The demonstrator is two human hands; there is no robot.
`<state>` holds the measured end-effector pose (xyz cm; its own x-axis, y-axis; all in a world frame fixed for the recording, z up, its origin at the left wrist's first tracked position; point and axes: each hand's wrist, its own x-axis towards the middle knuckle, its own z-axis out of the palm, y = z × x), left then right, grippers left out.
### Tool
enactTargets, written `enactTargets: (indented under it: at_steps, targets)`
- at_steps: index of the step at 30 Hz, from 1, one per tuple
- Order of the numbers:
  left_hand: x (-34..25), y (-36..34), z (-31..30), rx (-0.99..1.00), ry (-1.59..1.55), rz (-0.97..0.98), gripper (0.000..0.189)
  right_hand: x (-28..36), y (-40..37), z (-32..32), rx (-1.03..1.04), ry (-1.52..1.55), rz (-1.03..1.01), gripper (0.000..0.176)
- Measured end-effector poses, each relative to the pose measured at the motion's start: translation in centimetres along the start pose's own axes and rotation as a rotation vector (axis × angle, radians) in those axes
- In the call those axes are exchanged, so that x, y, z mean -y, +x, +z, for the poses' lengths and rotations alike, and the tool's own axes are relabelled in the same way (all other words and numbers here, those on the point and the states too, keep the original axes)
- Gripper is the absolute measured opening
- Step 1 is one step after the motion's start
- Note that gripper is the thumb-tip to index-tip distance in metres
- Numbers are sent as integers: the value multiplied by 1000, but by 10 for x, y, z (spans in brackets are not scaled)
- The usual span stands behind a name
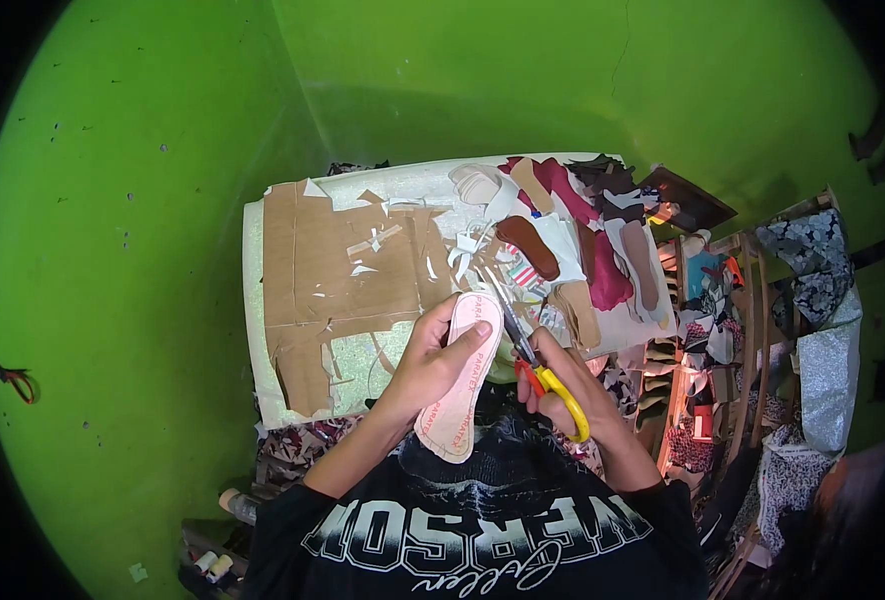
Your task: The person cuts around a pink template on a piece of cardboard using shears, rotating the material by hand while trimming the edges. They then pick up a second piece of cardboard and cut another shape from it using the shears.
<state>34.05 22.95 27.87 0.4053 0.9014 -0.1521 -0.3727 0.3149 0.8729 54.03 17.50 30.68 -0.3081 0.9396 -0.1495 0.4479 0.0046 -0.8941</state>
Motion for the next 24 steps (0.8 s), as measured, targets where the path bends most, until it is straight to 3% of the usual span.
enactTargets:
  at_steps: [4, 7, 16, 24]
  targets:
    - [0, -3, 4, -4, 34, -22, 24, 3, 2, 6, -39, 58, -6, 55]
    - [5, 0, -1, 14, 37, 3, 24, 0, 0, -5, 55, -92, 12, 32]
    - [-25, 0, -18, 245, 159, -42, 23, 18, -3, -20, 97, -78, 76, 38]
    - [-34, 3, -21, 324, 241, -50, 26, 24, -13, -30, 74, -294, 4, 39]
